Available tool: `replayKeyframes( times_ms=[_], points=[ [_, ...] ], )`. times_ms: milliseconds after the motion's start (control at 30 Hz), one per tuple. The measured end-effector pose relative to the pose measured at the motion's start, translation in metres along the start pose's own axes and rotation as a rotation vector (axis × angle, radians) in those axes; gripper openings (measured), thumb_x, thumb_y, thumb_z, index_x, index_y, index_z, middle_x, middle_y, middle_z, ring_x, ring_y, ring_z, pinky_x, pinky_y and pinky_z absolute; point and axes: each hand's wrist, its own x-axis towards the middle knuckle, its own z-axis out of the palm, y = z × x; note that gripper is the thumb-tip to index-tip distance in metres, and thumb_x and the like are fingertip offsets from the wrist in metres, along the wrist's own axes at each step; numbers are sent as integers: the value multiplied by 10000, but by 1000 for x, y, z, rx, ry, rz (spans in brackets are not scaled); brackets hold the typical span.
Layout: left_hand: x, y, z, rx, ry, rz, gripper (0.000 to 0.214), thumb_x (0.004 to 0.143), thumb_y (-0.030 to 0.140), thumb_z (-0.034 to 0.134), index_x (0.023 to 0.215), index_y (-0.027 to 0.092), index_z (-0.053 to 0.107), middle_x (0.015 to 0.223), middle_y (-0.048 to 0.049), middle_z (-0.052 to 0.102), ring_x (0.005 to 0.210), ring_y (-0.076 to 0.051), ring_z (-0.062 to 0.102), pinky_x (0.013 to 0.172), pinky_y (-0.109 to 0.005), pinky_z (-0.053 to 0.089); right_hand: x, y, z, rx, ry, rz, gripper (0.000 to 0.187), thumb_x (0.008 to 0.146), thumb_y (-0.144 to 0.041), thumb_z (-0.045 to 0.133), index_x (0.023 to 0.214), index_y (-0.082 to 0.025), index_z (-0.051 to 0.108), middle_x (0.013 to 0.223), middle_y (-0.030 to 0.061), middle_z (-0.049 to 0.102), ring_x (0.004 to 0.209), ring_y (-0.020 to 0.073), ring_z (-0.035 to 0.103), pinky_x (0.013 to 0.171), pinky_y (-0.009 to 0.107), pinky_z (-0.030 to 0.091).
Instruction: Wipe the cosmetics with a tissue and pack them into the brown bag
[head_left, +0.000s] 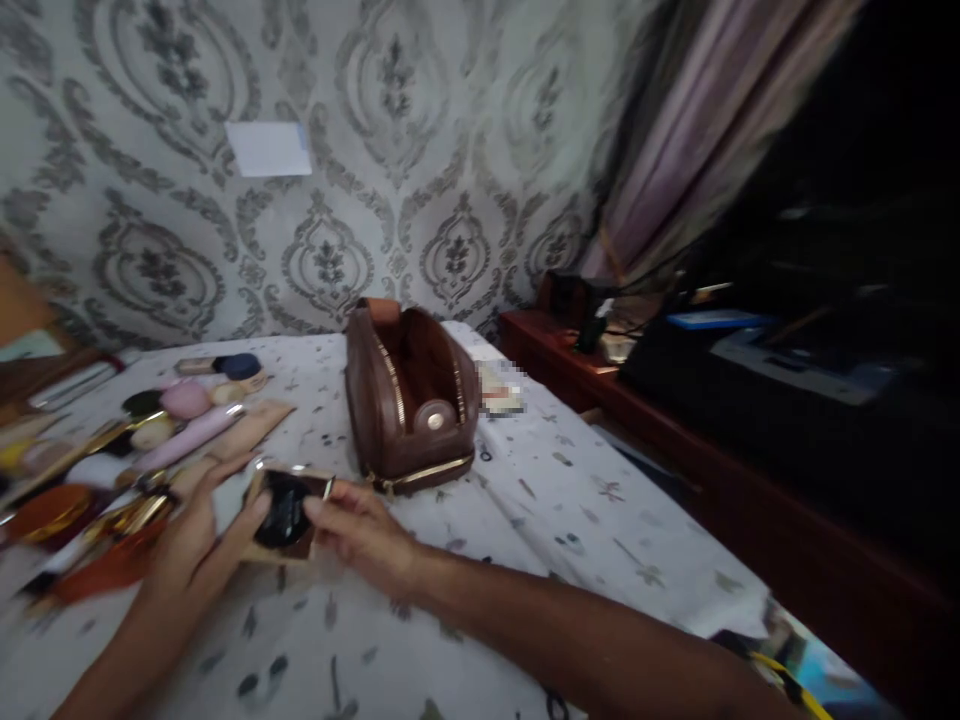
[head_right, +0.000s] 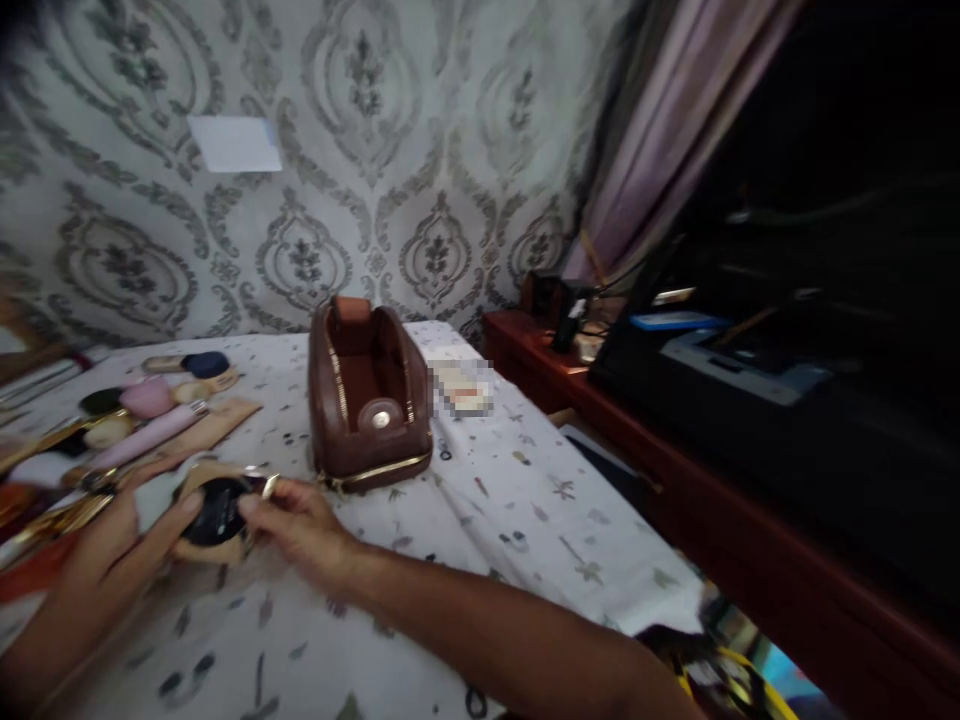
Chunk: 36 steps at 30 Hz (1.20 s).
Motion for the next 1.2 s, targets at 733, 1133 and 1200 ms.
replayKeyframes(
  times_ms=[733, 1133, 1200],
  points=[
    [3, 9, -8, -190, 120, -116, 331, 974, 489, 358, 1003, 225, 557, 798, -5, 602, 795, -206, 577, 785, -338, 443, -5, -9, 9, 71, -52, 146, 378, 708, -436, 830, 916, -142, 714, 853, 32, 729, 740, 142, 663, 651, 273, 566],
    [-3, 12, 0, -313, 96, -123, 418, 991, 423, 370, 1345, 227, 475, 1421, -94, 497, 1339, -257, 431, 1135, -440, 306, -5, -12, 8, 98, -81, 161, 341, 675, -312, 875, 943, -173, 718, 929, 8, 735, 784, 109, 667, 724, 236, 554],
    [-1, 16, -3, -257, 159, -101, 377, 986, 402, 388, 1295, 216, 500, 1360, -94, 535, 1291, -245, 470, 1109, -415, 338, -5, -12, 8, 96, -65, 157, 366, 658, -281, 885, 964, -190, 706, 936, -5, 724, 782, 101, 653, 705, 223, 543]
  ],
)
